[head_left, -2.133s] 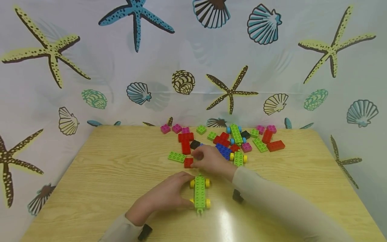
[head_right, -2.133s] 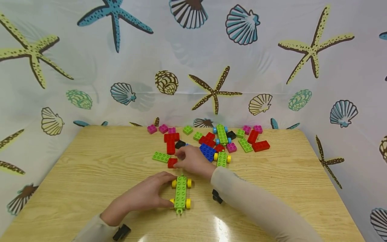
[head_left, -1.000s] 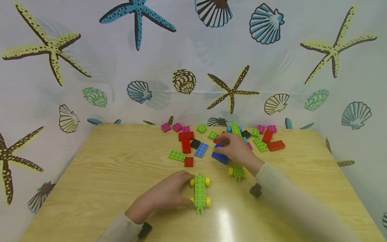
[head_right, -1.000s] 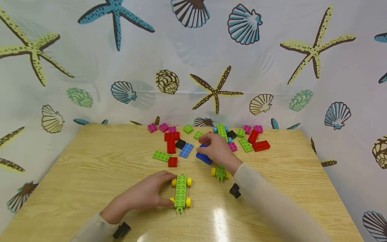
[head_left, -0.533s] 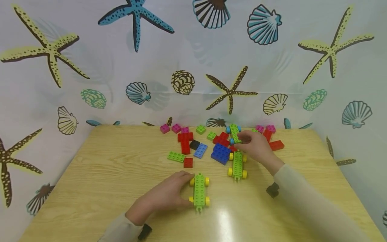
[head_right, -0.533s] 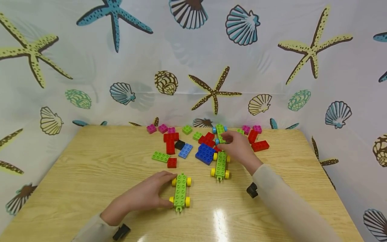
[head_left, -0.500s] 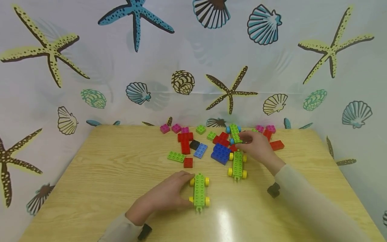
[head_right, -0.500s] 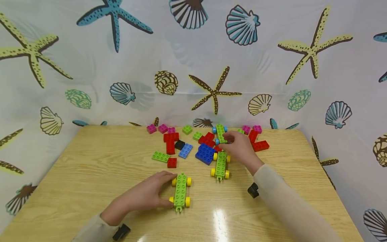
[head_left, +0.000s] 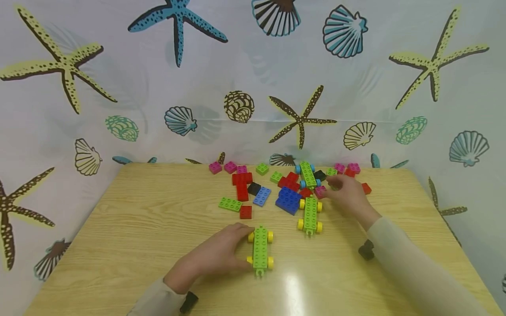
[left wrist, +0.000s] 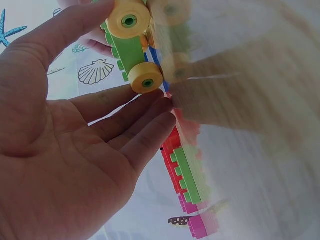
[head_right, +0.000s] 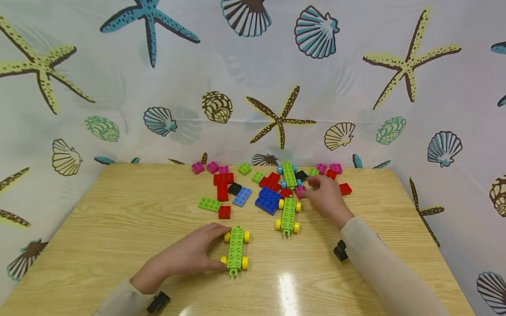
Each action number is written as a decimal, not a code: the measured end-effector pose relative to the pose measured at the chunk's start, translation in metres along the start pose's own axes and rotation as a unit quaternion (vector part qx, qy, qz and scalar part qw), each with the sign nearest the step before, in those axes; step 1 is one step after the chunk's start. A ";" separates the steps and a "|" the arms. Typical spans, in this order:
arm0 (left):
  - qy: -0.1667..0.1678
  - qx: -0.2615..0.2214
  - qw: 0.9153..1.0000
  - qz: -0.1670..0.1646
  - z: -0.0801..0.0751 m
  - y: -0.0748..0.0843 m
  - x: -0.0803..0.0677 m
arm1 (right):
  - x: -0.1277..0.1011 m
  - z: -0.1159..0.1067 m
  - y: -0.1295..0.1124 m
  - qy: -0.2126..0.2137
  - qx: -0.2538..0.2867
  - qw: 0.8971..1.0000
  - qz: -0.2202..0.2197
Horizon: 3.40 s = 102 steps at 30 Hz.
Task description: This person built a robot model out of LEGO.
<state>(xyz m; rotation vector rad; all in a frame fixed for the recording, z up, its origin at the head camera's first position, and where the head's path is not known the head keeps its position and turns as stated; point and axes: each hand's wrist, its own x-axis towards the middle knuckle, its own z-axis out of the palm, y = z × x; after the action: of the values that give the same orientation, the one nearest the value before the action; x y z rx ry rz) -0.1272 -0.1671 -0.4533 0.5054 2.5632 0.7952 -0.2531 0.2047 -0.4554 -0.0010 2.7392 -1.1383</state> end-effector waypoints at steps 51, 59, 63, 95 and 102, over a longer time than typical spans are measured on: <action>0.007 -0.005 1.000 0.000 0.000 -0.004 0.003 | -0.012 -0.002 -0.015 0.009 -0.037 0.999 -0.027; 0.004 -0.009 1.000 -0.004 0.001 -0.004 0.004 | -0.026 0.010 -0.035 -0.016 0.002 0.998 -0.067; 0.003 -0.013 1.000 -0.009 0.000 -0.004 0.004 | -0.032 0.020 -0.044 -0.028 0.006 0.997 -0.075; 0.011 -0.020 1.000 0.007 0.000 -0.009 0.005 | -0.069 0.091 -0.085 -0.134 0.044 0.980 -0.140; 0.011 -0.023 1.000 0.010 0.000 -0.008 0.005 | -0.068 0.097 -0.083 -0.151 0.040 0.975 -0.156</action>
<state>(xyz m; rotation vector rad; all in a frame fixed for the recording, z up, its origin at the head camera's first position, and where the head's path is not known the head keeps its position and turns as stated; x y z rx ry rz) -0.1334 -0.1715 -0.4594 0.5125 2.5580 0.8686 -0.1763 0.0818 -0.4535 -0.5634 2.4745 -1.2052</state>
